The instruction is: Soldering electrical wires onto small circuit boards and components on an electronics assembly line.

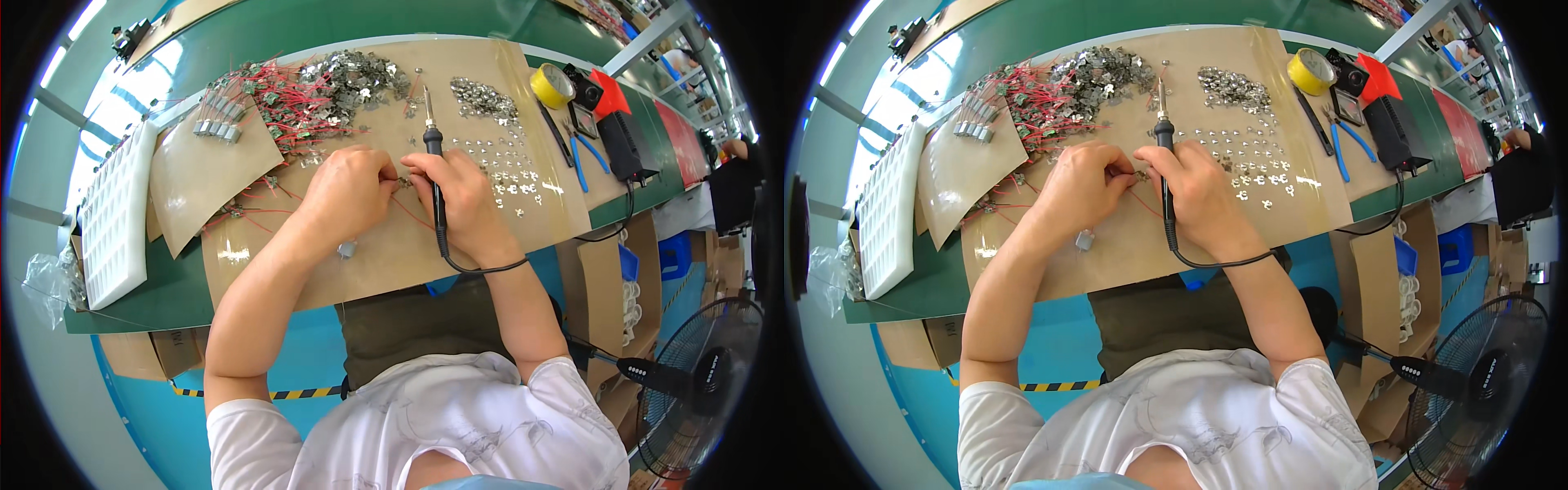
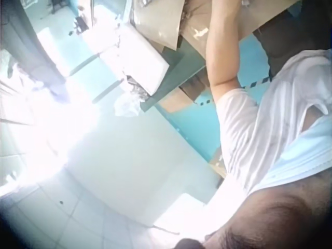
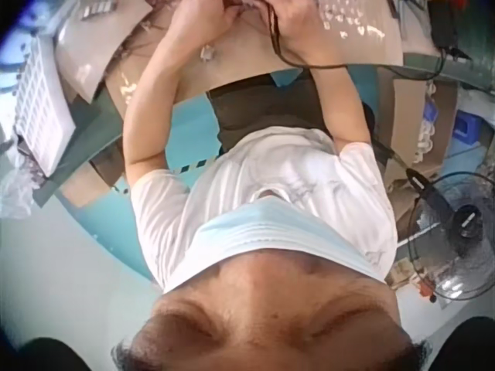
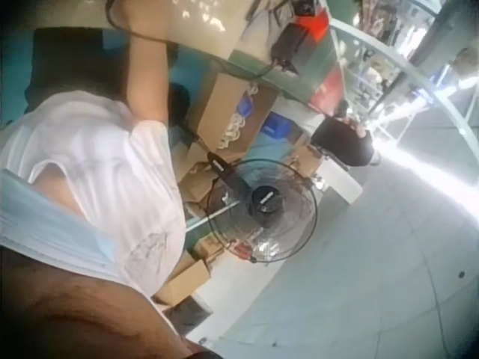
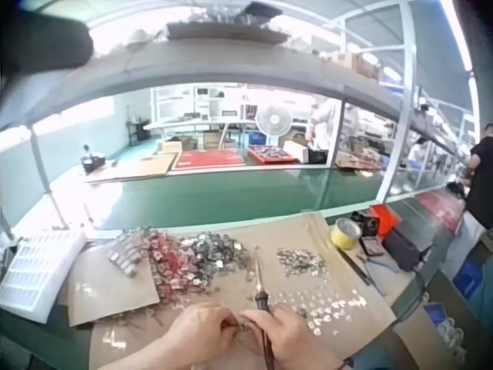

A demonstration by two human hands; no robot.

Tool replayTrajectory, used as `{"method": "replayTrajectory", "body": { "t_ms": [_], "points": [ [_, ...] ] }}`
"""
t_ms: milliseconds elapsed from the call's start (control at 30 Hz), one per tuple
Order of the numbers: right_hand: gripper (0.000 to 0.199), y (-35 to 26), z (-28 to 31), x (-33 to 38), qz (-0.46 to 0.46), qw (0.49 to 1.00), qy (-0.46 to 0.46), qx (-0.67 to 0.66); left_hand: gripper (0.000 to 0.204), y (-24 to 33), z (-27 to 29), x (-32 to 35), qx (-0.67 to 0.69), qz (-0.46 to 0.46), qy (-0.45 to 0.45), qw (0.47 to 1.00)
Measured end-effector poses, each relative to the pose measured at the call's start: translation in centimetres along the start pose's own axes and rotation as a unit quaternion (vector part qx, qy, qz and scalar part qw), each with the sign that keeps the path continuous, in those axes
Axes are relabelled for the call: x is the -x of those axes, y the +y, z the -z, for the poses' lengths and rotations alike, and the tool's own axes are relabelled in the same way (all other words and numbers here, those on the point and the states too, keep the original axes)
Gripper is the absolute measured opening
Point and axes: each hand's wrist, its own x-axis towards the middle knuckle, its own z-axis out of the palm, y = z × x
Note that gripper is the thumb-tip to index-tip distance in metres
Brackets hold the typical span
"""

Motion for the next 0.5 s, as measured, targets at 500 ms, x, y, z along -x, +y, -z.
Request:
{"method": "replayTrajectory", "body": {
  "t_ms": [500],
  "points": [
    [0.019, -0.9, 4.1, 4.8, -0.121, 0.972, 0.072, -0.188, 0.010, 0.1, -0.6, 0.0, -0.039, -0.023, 0.006, 0.999]
  ]
}}
